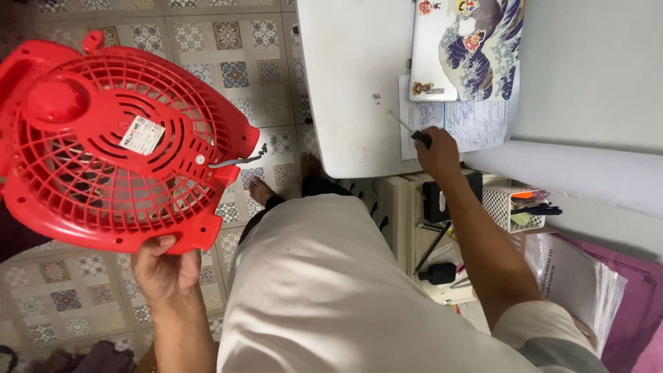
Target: The person holds a red portable electric fan and uses a screwdriver to remove screws from the rear casing. They rotate the fan to access different screws and place the removed screws on a nearby table.
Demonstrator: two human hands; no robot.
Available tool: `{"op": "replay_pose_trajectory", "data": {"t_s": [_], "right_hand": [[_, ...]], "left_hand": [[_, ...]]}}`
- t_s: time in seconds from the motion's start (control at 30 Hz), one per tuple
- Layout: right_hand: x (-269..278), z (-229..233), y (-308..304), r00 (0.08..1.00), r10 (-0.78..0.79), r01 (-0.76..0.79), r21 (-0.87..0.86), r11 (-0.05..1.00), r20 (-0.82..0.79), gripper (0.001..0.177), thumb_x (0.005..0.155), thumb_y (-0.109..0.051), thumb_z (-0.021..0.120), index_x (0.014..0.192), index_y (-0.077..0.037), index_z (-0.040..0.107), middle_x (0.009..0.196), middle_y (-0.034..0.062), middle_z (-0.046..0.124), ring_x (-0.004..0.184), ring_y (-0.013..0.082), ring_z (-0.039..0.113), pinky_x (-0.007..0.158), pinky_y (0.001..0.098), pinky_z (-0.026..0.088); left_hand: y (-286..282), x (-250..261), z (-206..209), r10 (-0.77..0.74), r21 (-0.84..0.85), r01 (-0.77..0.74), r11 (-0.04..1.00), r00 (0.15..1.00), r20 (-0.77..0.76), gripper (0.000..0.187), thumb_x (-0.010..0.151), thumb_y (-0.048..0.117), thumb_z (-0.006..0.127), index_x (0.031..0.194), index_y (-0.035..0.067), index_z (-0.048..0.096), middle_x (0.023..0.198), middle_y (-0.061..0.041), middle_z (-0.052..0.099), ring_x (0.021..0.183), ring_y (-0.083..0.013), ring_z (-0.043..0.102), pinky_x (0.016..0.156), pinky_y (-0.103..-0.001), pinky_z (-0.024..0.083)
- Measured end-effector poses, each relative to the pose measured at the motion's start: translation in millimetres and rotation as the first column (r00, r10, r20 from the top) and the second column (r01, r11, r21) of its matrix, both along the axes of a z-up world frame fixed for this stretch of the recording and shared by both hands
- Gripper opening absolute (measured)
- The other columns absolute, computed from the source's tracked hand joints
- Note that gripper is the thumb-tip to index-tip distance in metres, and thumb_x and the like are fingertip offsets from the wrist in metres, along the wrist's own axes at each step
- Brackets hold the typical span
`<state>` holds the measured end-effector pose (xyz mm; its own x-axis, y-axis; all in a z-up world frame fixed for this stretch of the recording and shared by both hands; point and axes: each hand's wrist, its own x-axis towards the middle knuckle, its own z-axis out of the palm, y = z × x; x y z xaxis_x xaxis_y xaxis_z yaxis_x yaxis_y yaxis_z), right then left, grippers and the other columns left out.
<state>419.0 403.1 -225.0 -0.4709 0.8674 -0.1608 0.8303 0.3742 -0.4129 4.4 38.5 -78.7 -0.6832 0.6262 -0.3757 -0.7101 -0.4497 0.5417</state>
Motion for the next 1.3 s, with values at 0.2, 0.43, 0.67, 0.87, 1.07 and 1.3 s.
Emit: {"op": "replay_pose_trajectory", "data": {"t_s": [0.2,0.43,0.67,0.87,1.07,1.3], "right_hand": [[-11.4,-22.8,4.7,0.994,-0.097,0.101,-0.069,0.992,0.058,0.023,0.090,-0.018,0.074,0.105,-0.001,0.069,0.093,0.0219,0.067,0.083,0.0387,0.067,0.073,0.0492,0.053],[-6.2,-8.7,-1.5,0.993,-0.094,0.094,-0.005,0.996,-0.065,0.020,0.089,-0.015,0.076,0.103,-0.002,0.070,0.093,0.0211,0.069,0.083,0.0385,0.068,0.073,0.0479,0.053],[16.4,-14.4,1.4,0.993,-0.071,0.066,0.051,0.997,0.098,0.025,0.085,-0.019,0.079,0.103,-0.002,0.072,0.092,0.0253,0.068,0.085,0.0435,0.067,0.074,0.0511,0.053],[20.0,-36.3,-9.2,0.991,-0.098,0.106,-0.088,0.990,0.091,0.030,0.085,-0.020,0.077,0.104,0.001,0.070,0.094,0.0260,0.069,0.085,0.0419,0.068,0.074,0.0495,0.054],[6.8,-31.4,-12.5,0.990,-0.130,0.137,-0.142,0.980,0.057,0.027,0.087,-0.019,0.074,0.103,0.002,0.070,0.093,0.0234,0.070,0.084,0.0391,0.069,0.074,0.0490,0.054],[2.6,-24.1,-8.0,0.984,-0.149,0.163,-0.167,0.972,0.094,0.027,0.088,-0.019,0.073,0.106,0.001,0.069,0.094,0.0234,0.069,0.084,0.0387,0.068,0.072,0.0494,0.054]], "left_hand": [[-7.5,3.0,-2.4,0.009,-0.036,-0.009,0.999,1.000,0.006,0.057,0.079,-0.009,0.053,0.135,-0.004,0.058,0.129,-0.014,0.065,0.129,-0.0306,0.062,0.126,-0.055,0.045],[-13.0,1.4,-2.5,0.009,-0.004,-0.009,1.000,1.000,0.008,0.053,0.078,-0.009,0.053,0.130,-0.003,0.060,0.124,-0.014,0.066,0.126,-0.0302,0.062,0.126,-0.054,0.045],[-8.5,4.4,-2.1,-0.005,-0.008,0.005,1.000,1.000,0.024,0.058,0.077,-0.010,0.052,0.134,-0.002,0.060,0.128,-0.013,0.066,0.128,-0.0305,0.063,0.123,-0.054,0.046],[-6.8,5.6,-1.7,-0.037,0.048,0.036,0.998,0.999,0.017,0.047,0.085,-0.013,0.053,0.131,-0.006,0.055,0.124,-0.016,0.065,0.124,-0.0308,0.064,0.122,-0.051,0.047],[-2.7,6.2,5.2,-0.001,-0.030,0.001,1.000,1.000,0.005,0.060,0.078,-0.011,0.053,0.137,-0.004,0.056,0.129,-0.014,0.066,0.130,-0.0313,0.063,0.123,-0.053,0.048],[-2.9,7.9,4.4,-0.010,-0.010,0.010,1.000,1.000,0.001,0.056,0.079,-0.011,0.053,0.135,-0.004,0.058,0.124,-0.014,0.065,0.131,-0.0313,0.063,0.126,-0.053,0.045]]}}
